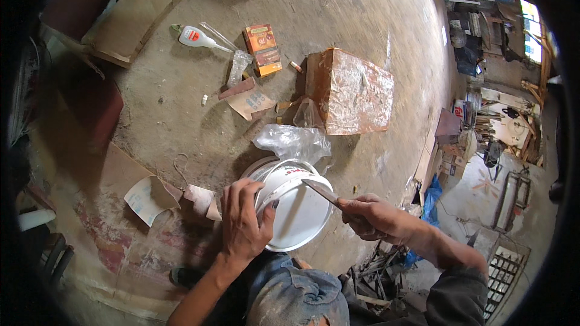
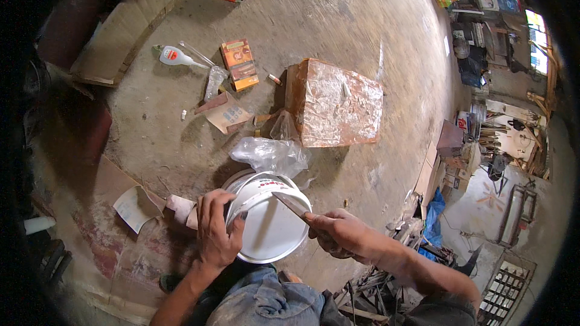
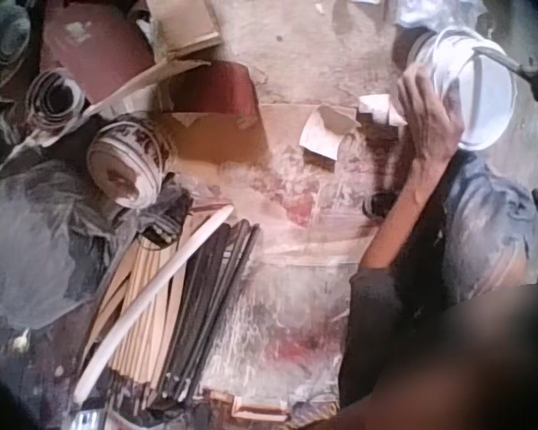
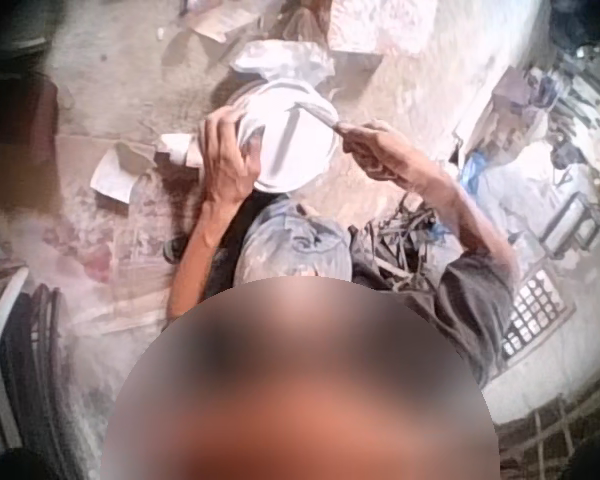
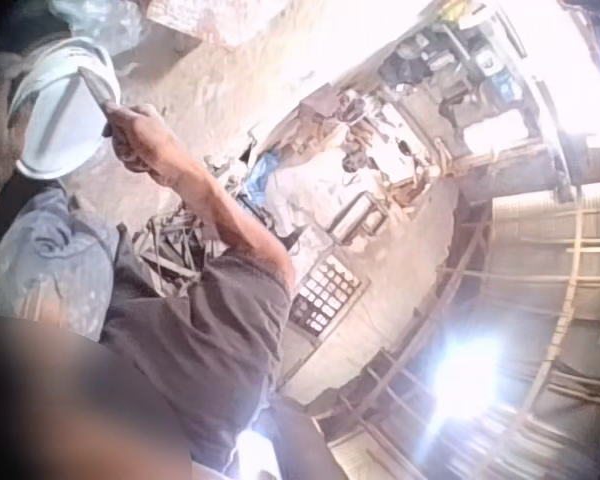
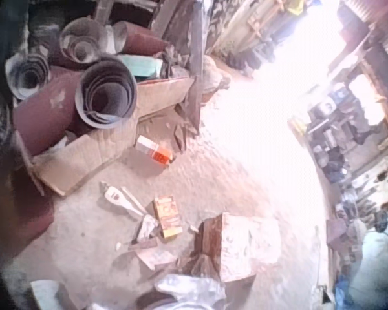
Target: The person sits on the floor and uses a metal spoon to stir white paint in a bucket. They scrape the sides of the bucket and continue mixing until the paint appears uniform.
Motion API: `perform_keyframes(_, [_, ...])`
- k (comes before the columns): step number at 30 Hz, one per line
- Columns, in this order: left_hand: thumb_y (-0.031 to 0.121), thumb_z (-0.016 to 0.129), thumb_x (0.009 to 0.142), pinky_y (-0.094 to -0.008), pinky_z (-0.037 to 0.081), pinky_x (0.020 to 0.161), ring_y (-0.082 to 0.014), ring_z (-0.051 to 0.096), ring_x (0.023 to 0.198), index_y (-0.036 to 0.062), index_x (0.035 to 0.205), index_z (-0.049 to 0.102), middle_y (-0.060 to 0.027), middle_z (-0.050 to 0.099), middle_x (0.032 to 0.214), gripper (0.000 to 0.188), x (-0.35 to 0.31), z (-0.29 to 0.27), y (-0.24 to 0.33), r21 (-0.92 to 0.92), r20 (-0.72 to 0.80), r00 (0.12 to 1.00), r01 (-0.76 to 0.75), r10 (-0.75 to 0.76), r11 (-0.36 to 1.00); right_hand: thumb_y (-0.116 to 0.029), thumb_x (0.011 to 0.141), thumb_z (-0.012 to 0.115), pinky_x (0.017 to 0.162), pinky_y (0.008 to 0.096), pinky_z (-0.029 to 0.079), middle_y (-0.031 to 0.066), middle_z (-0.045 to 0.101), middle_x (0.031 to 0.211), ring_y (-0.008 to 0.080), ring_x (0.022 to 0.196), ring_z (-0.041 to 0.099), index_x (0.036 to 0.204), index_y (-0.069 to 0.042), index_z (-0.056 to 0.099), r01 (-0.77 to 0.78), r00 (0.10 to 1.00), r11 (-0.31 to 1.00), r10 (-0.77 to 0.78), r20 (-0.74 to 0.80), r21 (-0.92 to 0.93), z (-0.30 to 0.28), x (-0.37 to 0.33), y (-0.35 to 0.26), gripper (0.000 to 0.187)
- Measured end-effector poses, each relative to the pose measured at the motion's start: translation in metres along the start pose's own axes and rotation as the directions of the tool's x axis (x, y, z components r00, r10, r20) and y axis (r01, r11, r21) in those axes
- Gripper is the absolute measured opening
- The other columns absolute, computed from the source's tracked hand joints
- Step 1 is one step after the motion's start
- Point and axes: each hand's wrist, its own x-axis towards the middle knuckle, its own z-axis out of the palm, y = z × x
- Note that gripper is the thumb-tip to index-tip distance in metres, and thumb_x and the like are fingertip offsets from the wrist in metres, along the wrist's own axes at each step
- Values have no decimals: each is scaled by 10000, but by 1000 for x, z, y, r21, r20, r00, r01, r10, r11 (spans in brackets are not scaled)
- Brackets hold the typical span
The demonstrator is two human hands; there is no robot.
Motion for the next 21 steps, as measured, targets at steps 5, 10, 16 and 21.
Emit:
perform_keyframes(5, [354,500,949,-454,361,907,-339,472,1003,4,1102,471,-184,479,1083,383,-22,21,-12,-143,-92,993,62,-76,988,-340,992,502,349,214,179,-87,335,541,23,401,259,738,-93,506,-54,999,992,53,-6,-113,-3,-4,-21,354])
perform_keyframes(10, [292,554,908,-465,360,882,-333,478,990,57,1096,528,-141,502,1074,302,-27,31,-13,-134,-173,981,62,-85,989,-344,993,498,357,217,188,-88,329,549,22,411,261,722,-103,488,-130,989,983,121,-80,-133,3,-1,-29,363])
perform_keyframes(16, [300,550,911,-458,365,882,-329,497,974,67,1097,534,-143,516,1056,298,-27,32,-16,-99,-198,979,25,-44,995,-344,993,498,359,218,193,-83,322,551,29,412,262,725,-98,481,-119,992,984,112,-59,-136,7,1,-31,365])
perform_keyframes(21, [290,553,910,-456,368,883,-325,503,969,61,1079,536,-145,520,1051,285,-27,31,-15,-89,-203,978,27,-45,996,-341,993,497,355,221,199,-80,326,552,28,410,266,730,-87,484,-152,986,975,138,-94,-162,12,1,-32,366])
